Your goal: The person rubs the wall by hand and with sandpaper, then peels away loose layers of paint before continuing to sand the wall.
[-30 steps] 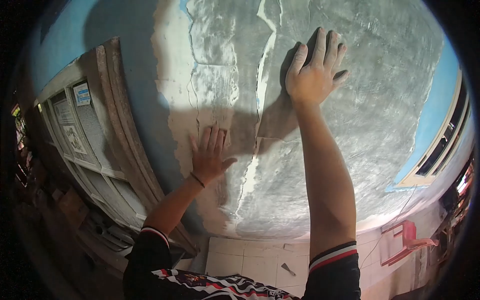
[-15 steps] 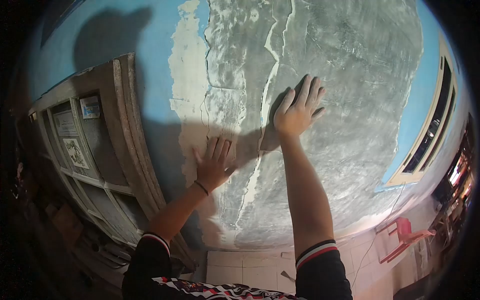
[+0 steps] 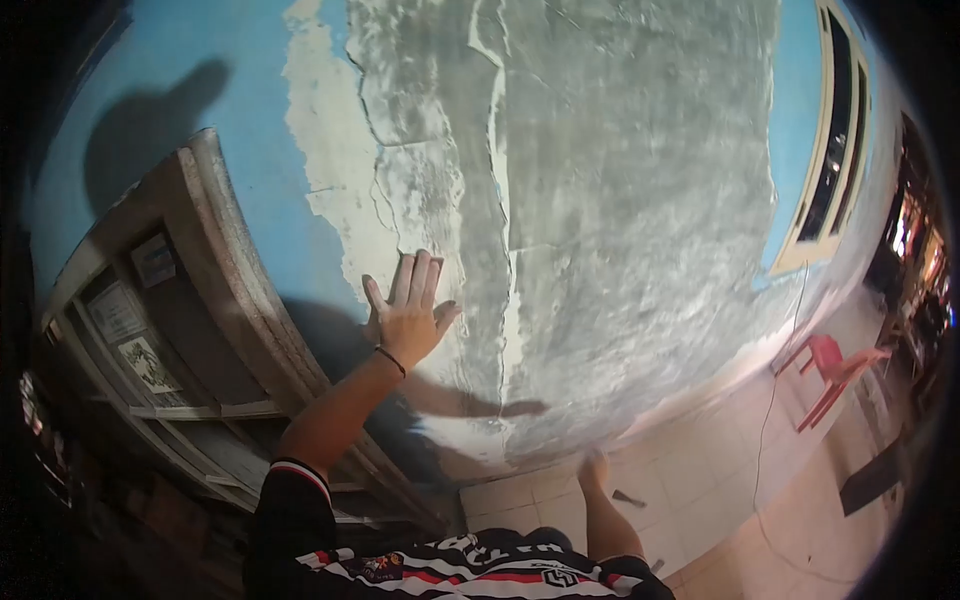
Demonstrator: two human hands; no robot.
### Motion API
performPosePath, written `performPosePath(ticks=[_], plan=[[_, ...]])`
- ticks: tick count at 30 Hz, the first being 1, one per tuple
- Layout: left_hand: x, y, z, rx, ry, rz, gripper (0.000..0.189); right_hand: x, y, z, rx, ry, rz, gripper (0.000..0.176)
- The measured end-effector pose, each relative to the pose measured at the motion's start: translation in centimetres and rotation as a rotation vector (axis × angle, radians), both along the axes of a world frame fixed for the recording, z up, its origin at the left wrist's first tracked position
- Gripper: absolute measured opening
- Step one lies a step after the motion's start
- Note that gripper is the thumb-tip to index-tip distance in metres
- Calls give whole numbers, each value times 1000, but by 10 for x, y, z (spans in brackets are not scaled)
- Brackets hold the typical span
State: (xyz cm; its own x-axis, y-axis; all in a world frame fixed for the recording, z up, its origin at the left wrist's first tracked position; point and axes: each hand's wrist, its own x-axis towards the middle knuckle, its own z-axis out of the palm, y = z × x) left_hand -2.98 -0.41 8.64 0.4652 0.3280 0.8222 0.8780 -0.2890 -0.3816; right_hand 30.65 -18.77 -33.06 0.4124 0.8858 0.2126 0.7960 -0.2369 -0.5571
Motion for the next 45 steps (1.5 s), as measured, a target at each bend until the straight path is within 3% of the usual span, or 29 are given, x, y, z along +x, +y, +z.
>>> performPosePath(ticks=[1, 2, 4, 6, 7, 8, 9, 10, 11, 13, 17, 20, 23, 26, 31, 34, 38, 45], plan=[[2, -2, 5, 14, 7, 2, 76, 0, -60, -33, -243, 33, -168, 38], [4, -1, 12, 42, 20, 9, 76, 6, -115, -55, -436, -27, -138, 39], [10, 2, 28, 102, 47, 23, 76, -11, -164, -30, -537, 325, -521, 41], [18, 5, 37, 169, 80, 76, 75, -12, -164, -55, -430, -232, -183, 41], [19, 7, 40, 174, 99, 87, 75, -22, -140, -34, -323, -54, -270, 39], [18, 6, 43, 188, 119, 99, 75, -21, -109, -19, -98, -190, -154, 37], [15, 2, 48, 164, 152, 107, 74, -27, -71, 10, 34, -262, -117, 37], [12, 2, 51, 154, 161, 71, 73, -38, -26, 51, 268, 63, -203, 40], [9, 4, 54, 149, 169, 36, 71, -56, 5, 132, 316, 231, -178, 45], [3, 4, 65, 156, 198, -10, 67, -61, 70, 213, 606, 64, 8, 52], [-8, 1, 99, 202, 287, -11, 60, -87, 144, 411, 977, -210, 32, 55], [-12, -2, 94, 179, 317, 27, 56, -104, 177, 510, 1156, -130, 75, 55], [-12, -3, 70, 210, 251, 28, 54, -118, 201, 530, 1135, -306, -152, 56], [-13, -7, 38, -9, 195, 27, 54, -115, 206, 528, 1207, -232, -95, 56], [-2, 1, 57, 263, 282, 86, 67, -115, 209, 525, 1229, -234, -129, 55], [7, -3, 55, 209, 193, 97, 67, -115, 210, 524, 1240, -231, -129, 54], [-9, 4, -23, 85, 238, 53, 70, -115, 211, 523, 1237, -230, -131, 54], [0, 6, 6, 175, 235, 93, 72, -114, 213, 523, 1267, -222, -130, 52]])
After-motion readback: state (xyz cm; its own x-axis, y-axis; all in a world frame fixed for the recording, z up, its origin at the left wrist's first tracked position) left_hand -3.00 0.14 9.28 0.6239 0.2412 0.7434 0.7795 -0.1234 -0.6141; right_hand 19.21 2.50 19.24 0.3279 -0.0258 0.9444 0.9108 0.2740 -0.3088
